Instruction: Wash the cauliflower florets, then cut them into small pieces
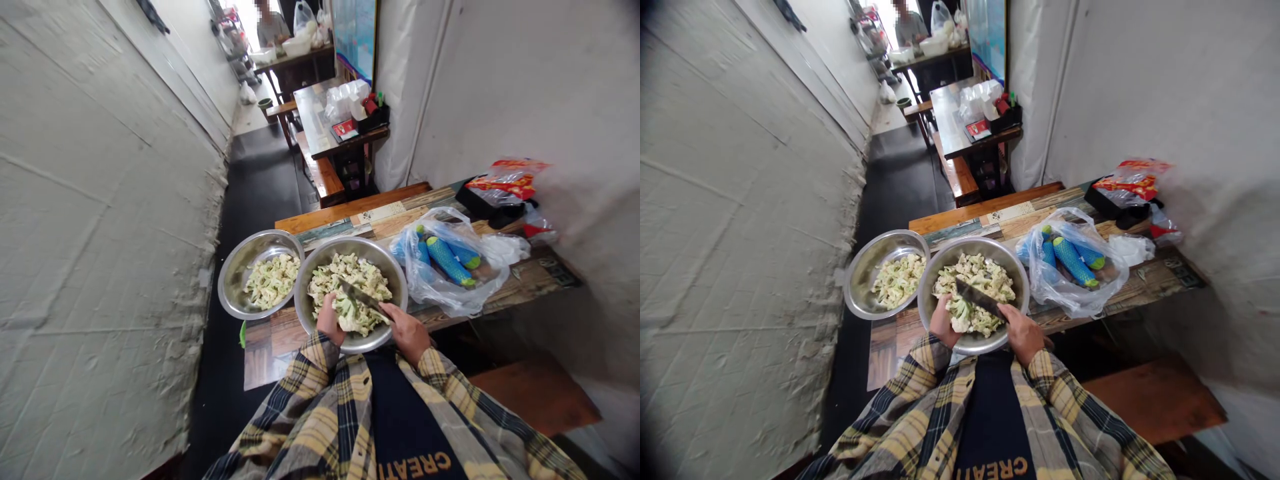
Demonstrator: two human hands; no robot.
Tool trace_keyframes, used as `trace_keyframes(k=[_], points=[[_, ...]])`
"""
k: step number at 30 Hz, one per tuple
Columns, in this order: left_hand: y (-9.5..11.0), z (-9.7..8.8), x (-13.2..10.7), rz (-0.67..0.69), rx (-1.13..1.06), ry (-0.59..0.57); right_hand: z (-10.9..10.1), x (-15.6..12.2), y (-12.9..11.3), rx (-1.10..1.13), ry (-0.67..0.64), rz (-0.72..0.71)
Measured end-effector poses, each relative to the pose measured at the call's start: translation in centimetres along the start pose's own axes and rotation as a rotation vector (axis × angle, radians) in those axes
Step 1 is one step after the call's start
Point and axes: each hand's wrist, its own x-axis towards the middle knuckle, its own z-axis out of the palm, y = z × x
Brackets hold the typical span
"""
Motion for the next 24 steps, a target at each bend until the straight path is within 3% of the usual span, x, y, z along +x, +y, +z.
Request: trace_keyframes(k=[4, 8, 13, 18, 24], points=[[1.0, -0.1, -0.2, -0.095, -0.014, -0.049, -0.9, 0.4, 0.2, 0.228, 0.049, 0.298], [1.3, -0.6, 0.0, -0.068, 0.021, -0.117, -1.8, 2.2, -1.7, 0.543, 0.039, 0.501], [0.5, -1.2, 0.4, -0.023, 0.135, -0.158, -2.1, 5.0, -4.0, 0.734, 0.014, 0.473], [0.1, -1.8, 0.6, -0.005, 0.261, -0.161, -0.6, 6.8, -4.7, 0.805, -0.059, 0.378], [0.5, -3.5, 0.6, 0.206, 0.577, -0.167, 1.2, 6.9, -5.2, 0.943, -0.083, 0.388]])
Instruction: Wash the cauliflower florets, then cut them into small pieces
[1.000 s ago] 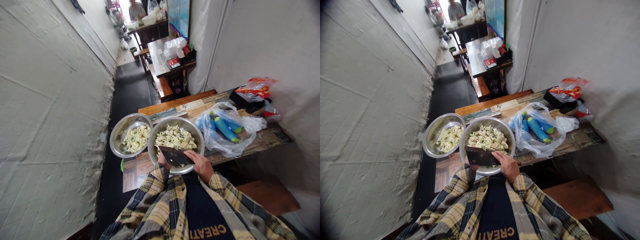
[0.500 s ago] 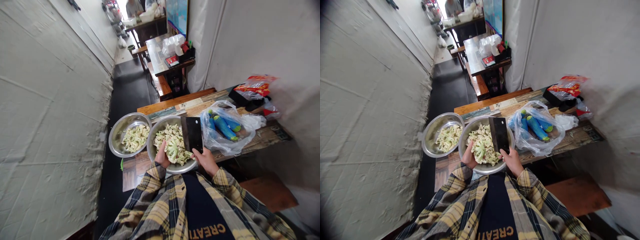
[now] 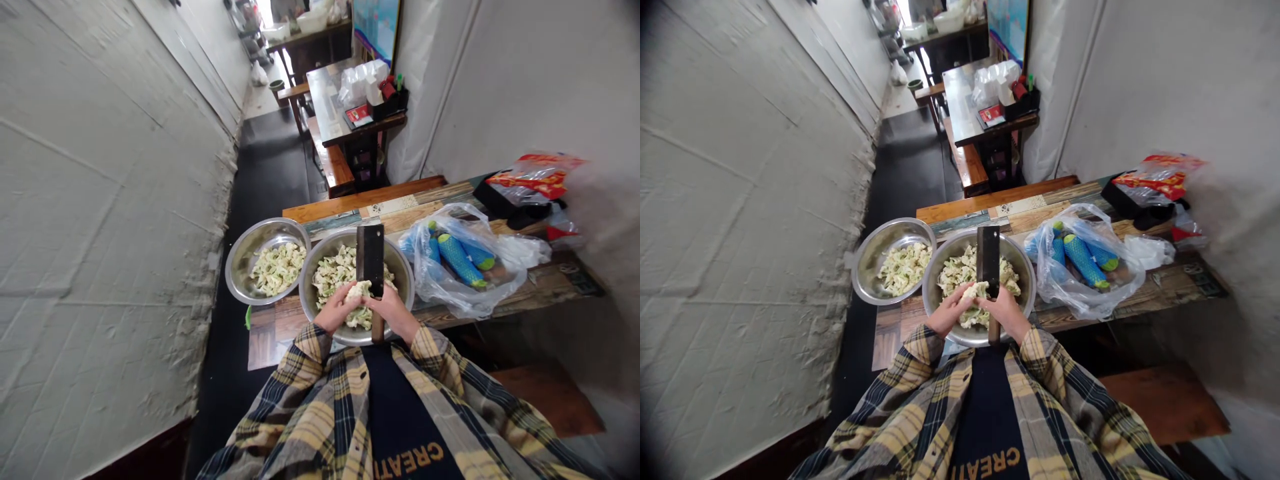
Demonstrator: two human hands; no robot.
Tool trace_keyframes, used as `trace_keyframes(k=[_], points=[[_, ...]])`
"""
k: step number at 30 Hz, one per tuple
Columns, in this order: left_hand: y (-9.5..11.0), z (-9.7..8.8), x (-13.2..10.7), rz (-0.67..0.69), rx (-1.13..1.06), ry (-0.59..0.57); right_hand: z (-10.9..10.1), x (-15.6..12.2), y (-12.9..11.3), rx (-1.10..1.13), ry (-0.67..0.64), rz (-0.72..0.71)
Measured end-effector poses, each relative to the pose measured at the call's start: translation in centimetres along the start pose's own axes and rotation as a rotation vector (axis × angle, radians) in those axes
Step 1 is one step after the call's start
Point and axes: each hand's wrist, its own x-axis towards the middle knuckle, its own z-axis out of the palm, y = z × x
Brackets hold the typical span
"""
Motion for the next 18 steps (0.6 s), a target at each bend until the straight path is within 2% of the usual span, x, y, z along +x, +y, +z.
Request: trace_keyframes(k=[3, 5, 7, 11, 18], points=[[-0.5, -0.3, -0.2, 0.004, -0.011, -0.015, 0.4, -0.1, 0.2, 0.226, 0.007, 0.073], [-1.0, -0.1, -0.3, -0.008, -0.082, 0.055, 0.5, 0.0, 0.1, 0.334, 0.074, 0.123], [-1.6, 0.3, -0.5, -0.069, -0.128, 0.12, 0.5, 0.1, -0.1, 0.387, 0.146, 0.147], [-2.3, 1.1, -0.7, -0.201, -0.194, 0.09, 0.6, 0.2, -0.4, 0.443, 0.235, 0.137], [-1.9, 1.3, -0.8, -0.019, -0.268, 0.065, 0.6, 0.5, -0.1, 0.4, 0.289, 0.103]])
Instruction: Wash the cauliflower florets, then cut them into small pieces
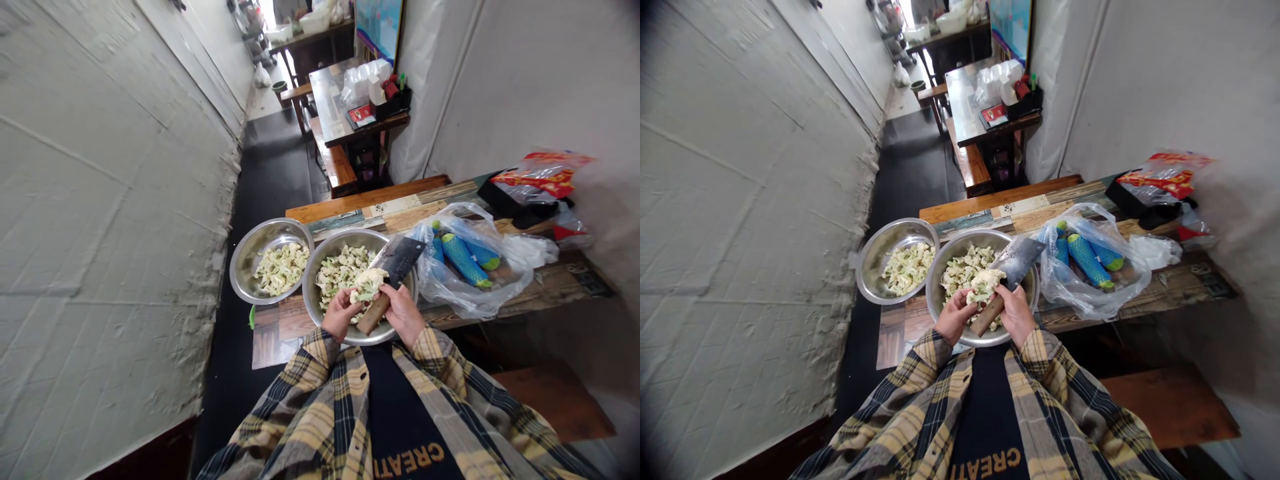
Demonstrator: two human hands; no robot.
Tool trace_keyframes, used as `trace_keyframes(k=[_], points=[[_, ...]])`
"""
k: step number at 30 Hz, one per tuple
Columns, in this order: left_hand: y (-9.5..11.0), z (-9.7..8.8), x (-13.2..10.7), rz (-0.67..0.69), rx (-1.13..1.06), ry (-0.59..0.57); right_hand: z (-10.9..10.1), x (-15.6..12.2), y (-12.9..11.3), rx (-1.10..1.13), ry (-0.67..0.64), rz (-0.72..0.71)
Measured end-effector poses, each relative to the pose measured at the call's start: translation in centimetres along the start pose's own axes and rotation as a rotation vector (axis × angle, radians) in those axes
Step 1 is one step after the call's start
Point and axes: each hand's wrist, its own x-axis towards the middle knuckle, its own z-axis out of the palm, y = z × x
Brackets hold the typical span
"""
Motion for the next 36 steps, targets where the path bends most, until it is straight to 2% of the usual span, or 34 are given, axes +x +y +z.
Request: trace_keyframes(k=[4, 6, 8, 14, 22, 28, 33, 36], points=[[0.4, -0.8, -0.6, 0.142, 0.101, 0.026, -0.6, 1.2, -0.3, -0.079, 0.028, -0.096], [0.7, -1.4, -1.1, 0.151, 0.079, 0.03, -1.0, 1.7, -0.5, -0.08, 0.08, -0.128], [1.0, -1.9, -1.6, 0.105, -0.02, 0.017, -1.4, 2.0, -0.5, -0.129, 0.115, -0.152], [2.1, -3.1, -2.6, -0.055, -0.231, -0.061, -2.1, 1.3, 1.5, -0.555, 0.089, -0.263], [2.5, -3.8, -3.4, -0.1, -0.27, -0.136, -2.2, 0.7, 3.7, -0.538, 0.011, -0.194], [2.2, -3.8, -3.1, 0.013, -0.185, -0.059, -2.8, 1.0, 4.3, -0.661, 0.002, -0.264], [1.8, -4.1, -2.6, 0.024, -0.122, 0.017, -2.9, 1.5, 4.7, -0.676, -0.036, -0.23], [1.5, -4.6, -2.1, 0.019, -0.134, 0.06, -2.8, 1.2, 4.1, -0.658, -0.074, -0.222]])
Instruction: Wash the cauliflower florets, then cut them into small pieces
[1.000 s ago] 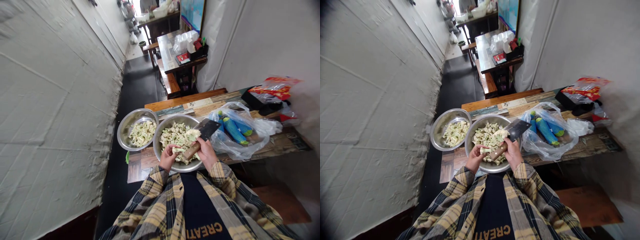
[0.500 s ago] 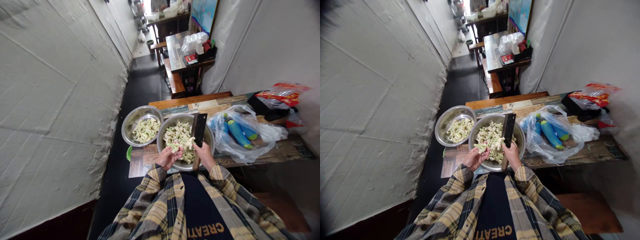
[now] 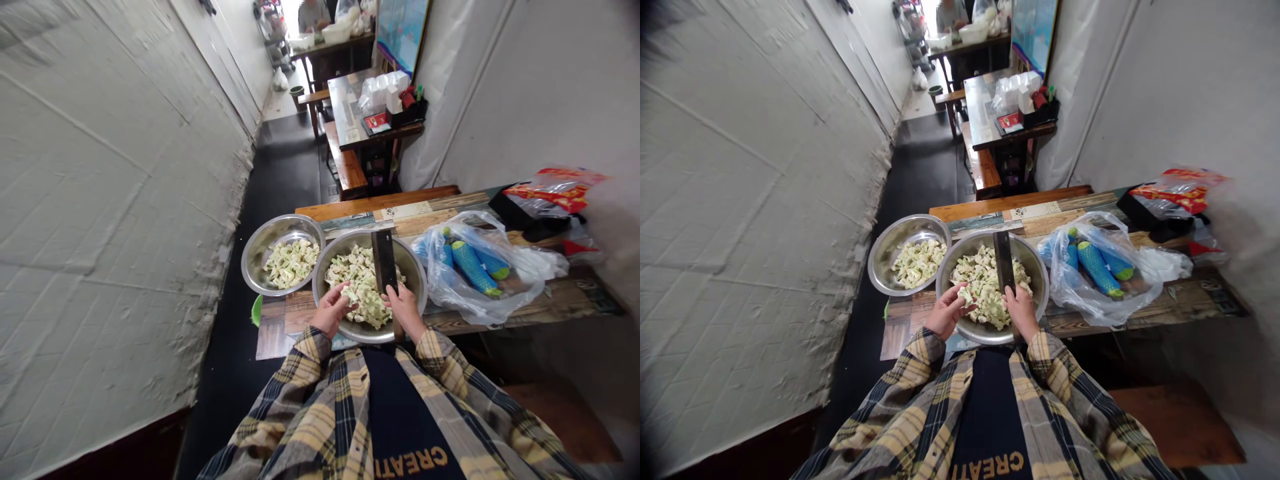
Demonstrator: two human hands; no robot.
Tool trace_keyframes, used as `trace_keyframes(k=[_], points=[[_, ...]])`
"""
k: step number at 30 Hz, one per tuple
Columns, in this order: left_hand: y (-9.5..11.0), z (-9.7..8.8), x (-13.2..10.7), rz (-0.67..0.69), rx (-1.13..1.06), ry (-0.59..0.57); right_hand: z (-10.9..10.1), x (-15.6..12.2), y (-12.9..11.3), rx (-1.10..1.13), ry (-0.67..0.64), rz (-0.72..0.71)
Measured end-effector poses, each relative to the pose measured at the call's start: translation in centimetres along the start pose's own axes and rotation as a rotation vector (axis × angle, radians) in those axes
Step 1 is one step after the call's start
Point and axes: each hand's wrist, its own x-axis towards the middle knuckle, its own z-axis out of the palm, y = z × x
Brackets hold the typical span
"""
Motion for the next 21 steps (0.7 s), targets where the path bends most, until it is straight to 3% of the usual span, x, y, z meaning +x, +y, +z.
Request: trace_keyframes(k=[10, 14, 21], points=[[-0.3, -1.7, 2.7, 0.042, 0.071, 0.234, -2.7, -5.5, -5.9, -0.207, -0.306, -0.044], [-0.2, -2.0, 3.5, 0.151, 0.126, 0.265, -3.6, -7.0, -6.5, -0.218, -0.393, -0.084], [0.0, -1.6, 3.9, 0.279, 0.21, 0.233, -4.1, -7.6, -6.6, -0.258, -0.402, -0.09]])
